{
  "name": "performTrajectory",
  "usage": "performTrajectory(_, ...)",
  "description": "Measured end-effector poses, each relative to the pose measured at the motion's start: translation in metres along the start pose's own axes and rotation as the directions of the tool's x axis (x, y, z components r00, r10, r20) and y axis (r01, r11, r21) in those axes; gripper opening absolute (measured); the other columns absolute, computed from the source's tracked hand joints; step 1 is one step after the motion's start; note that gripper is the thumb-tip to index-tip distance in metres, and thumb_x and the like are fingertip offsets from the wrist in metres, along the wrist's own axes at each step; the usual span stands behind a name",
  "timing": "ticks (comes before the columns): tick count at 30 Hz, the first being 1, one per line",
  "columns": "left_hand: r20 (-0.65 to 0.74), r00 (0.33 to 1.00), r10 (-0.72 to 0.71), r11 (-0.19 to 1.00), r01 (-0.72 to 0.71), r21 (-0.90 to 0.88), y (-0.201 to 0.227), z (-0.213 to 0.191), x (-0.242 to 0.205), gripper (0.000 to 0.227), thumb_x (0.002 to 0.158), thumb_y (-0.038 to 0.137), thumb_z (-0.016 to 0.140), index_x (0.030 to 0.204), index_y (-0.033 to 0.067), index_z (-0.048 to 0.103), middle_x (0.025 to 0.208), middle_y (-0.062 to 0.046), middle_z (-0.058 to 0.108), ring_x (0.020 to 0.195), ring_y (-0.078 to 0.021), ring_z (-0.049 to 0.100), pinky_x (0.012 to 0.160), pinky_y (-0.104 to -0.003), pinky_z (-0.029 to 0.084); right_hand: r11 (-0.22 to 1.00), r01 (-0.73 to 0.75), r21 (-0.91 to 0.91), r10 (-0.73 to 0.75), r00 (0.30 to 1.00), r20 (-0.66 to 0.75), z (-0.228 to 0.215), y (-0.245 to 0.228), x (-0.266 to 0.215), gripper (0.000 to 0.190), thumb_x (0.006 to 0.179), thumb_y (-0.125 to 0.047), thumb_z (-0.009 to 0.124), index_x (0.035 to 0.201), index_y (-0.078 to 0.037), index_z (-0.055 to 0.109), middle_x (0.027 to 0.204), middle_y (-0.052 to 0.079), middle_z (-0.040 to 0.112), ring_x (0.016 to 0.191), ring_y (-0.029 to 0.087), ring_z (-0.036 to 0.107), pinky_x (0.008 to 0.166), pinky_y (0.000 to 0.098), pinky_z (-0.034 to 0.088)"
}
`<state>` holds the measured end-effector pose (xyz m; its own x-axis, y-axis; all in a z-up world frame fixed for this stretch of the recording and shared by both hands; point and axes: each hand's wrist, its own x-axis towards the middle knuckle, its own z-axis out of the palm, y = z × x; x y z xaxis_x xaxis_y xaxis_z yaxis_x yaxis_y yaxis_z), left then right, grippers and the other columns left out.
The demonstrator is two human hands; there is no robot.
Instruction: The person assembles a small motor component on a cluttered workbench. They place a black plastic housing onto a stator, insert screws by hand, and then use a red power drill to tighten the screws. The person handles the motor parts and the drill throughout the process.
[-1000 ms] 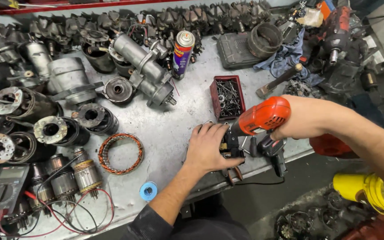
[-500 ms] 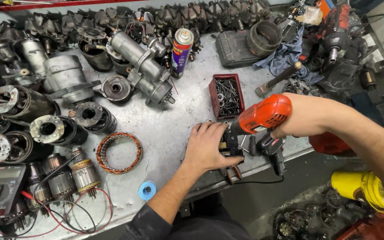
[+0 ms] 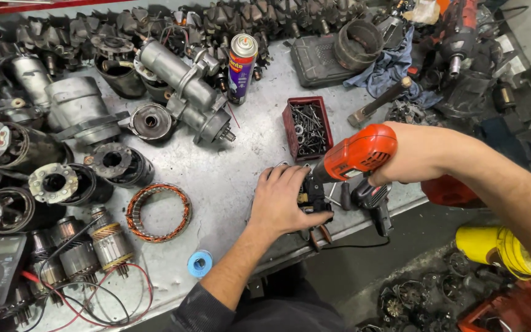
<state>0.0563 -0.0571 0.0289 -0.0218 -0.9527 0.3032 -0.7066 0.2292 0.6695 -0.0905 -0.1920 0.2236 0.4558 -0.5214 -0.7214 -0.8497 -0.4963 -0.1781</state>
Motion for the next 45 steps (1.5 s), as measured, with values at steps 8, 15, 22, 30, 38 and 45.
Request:
performTrajectory(8, -0.003, 1.0, -0.012, 1.0, 0.012, 0.015, 0.001, 0.001, 0.0, 0.096, 0.059, 0.066, 0.083, 0.127, 0.0012, 0.063, 0.128, -0.013, 0.066, 0.123, -0.032, 0.056, 0.11, -0.051, 0.035, 0.997, 0.004, -0.079, -0.004, 1.0, 0.003, 0.0, -0.003, -0.002, 0.05, 0.068, -0.016, 0.083, 0.117, -0.016, 0.074, 0.091, 0.008, 0.079, 0.087, 0.022, 0.076, 0.084, 0.0366, 0.059)
performTrajectory(15, 0.009, 1.0, -0.022, 1.0, 0.022, 0.014, 0.001, 0.0, 0.0, 0.096, 0.059, 0.066, 0.083, 0.127, 0.0013, 0.063, 0.129, -0.014, 0.066, 0.123, -0.0321, 0.056, 0.111, -0.05, 0.035, 0.995, 0.01, -0.098, -0.009, 1.0, 0.009, 0.0, -0.007, -0.002, 0.053, 0.068, -0.015, 0.083, 0.12, -0.018, 0.073, 0.093, 0.007, 0.079, 0.089, 0.022, 0.076, 0.085, 0.0368, 0.059)
performTrajectory(22, 0.009, 1.0, -0.03, 1.0, 0.03, 0.008, 0.002, 0.001, 0.0, 0.097, 0.06, 0.068, 0.081, 0.128, 0.0021, 0.063, 0.128, -0.013, 0.066, 0.122, -0.0321, 0.056, 0.11, -0.05, 0.036, 0.994, -0.02, -0.108, 0.022, 1.0, 0.015, -0.001, -0.011, -0.004, 0.053, 0.069, -0.016, 0.083, 0.121, -0.019, 0.073, 0.093, 0.008, 0.08, 0.09, 0.024, 0.077, 0.086, 0.0374, 0.059)
performTrajectory(30, -0.009, 0.999, -0.036, 0.999, 0.036, 0.031, 0.002, 0.005, -0.001, 0.1, 0.061, 0.072, 0.08, 0.128, 0.0, 0.062, 0.126, -0.015, 0.065, 0.122, -0.0347, 0.055, 0.11, -0.053, 0.035, 0.994, 0.079, -0.081, -0.079, 0.997, 0.002, 0.0, -0.006, -0.002, 0.064, 0.067, -0.015, 0.082, 0.129, -0.024, 0.07, 0.096, 0.006, 0.079, 0.089, 0.023, 0.076, 0.084, 0.037, 0.058)
performTrajectory(38, -0.027, 0.999, -0.028, 0.999, 0.028, 0.022, 0.002, 0.005, -0.001, 0.098, 0.061, 0.071, 0.08, 0.127, 0.0003, 0.062, 0.126, -0.014, 0.066, 0.123, -0.0347, 0.055, 0.11, -0.052, 0.035, 0.997, -0.036, -0.068, 0.037, 0.999, 0.013, 0.005, -0.001, -0.002, 0.046, 0.073, -0.015, 0.08, 0.119, -0.017, 0.074, 0.091, 0.009, 0.08, 0.087, 0.023, 0.077, 0.084, 0.038, 0.06)
performTrajectory(45, -0.027, 0.999, -0.028, 1.0, 0.027, -0.013, 0.004, 0.002, -0.001, 0.093, 0.064, 0.067, 0.079, 0.126, 0.0008, 0.064, 0.126, -0.014, 0.066, 0.119, -0.0323, 0.056, 0.109, -0.05, 0.037, 0.994, 0.029, -0.103, -0.024, 0.999, 0.045, 0.002, -0.006, -0.001, 0.05, 0.07, -0.015, 0.078, 0.119, -0.021, 0.072, 0.089, 0.008, 0.079, 0.084, 0.024, 0.076, 0.083, 0.0373, 0.059)
